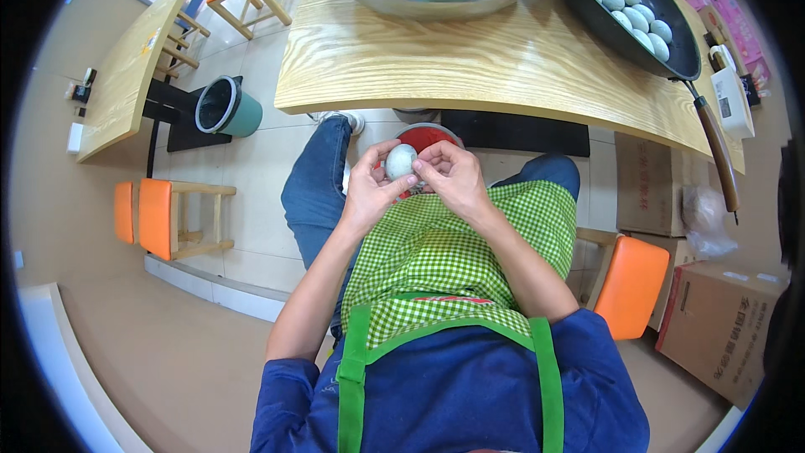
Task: The person peels dark-colored eggs by hand, removing the shell and placing the peeled eggs into a pan. The person also handles light-colored eggs, peeling them and placing them into a red bucket.
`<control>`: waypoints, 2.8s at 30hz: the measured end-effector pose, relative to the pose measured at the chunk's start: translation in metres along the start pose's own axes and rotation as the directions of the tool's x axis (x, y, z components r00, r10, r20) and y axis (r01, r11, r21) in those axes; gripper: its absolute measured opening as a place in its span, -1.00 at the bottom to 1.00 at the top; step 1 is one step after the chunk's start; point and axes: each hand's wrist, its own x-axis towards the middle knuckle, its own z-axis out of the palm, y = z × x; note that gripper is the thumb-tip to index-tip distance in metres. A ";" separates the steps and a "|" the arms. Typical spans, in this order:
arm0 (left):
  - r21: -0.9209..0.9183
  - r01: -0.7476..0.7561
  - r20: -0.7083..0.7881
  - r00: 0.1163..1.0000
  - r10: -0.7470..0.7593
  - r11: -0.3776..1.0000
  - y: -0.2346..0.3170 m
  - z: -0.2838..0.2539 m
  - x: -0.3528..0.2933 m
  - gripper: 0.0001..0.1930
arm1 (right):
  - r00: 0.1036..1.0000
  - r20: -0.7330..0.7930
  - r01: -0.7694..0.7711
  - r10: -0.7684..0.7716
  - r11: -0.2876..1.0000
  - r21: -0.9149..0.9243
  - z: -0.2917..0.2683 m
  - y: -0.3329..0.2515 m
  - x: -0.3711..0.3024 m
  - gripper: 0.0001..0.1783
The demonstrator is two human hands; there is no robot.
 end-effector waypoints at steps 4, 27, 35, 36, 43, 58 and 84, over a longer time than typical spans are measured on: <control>-0.075 -0.011 0.050 0.999 0.015 0.997 -0.002 -0.003 0.005 -0.39 | 0.986 -0.076 0.152 -0.147 0.986 0.067 0.003 0.003 0.003 -0.71; -0.171 0.028 0.127 0.992 -0.006 0.985 -0.011 0.001 0.003 -0.38 | 0.970 -0.123 0.184 -0.209 0.964 -0.191 0.001 -0.001 -0.008 -0.61; -0.227 0.061 0.051 0.997 -0.051 0.972 -0.003 0.002 0.008 -0.37 | 0.979 -0.152 0.145 -0.133 0.987 0.072 0.003 -0.004 -0.009 -0.67; -0.240 0.055 0.045 0.998 -0.045 0.969 -0.005 0.002 0.008 -0.37 | 0.984 -0.149 0.111 -0.097 0.990 0.090 0.001 -0.005 -0.010 -0.72; -0.143 -0.039 -0.009 0.999 0.038 0.989 -0.008 0.002 0.001 -0.39 | 0.995 -0.009 -0.091 0.095 0.977 0.194 0.002 -0.012 -0.012 -0.81; 0.528 -0.420 -0.018 0.864 0.503 0.739 -0.022 0.008 -0.002 -0.44 | 0.989 -0.027 -0.142 0.143 0.989 0.029 0.002 -0.002 -0.009 -0.88; -0.432 0.150 0.013 0.987 -0.160 0.889 -0.021 -0.020 0.005 -0.47 | 0.980 0.019 0.191 -0.200 0.902 -0.388 -0.007 0.045 0.035 -0.82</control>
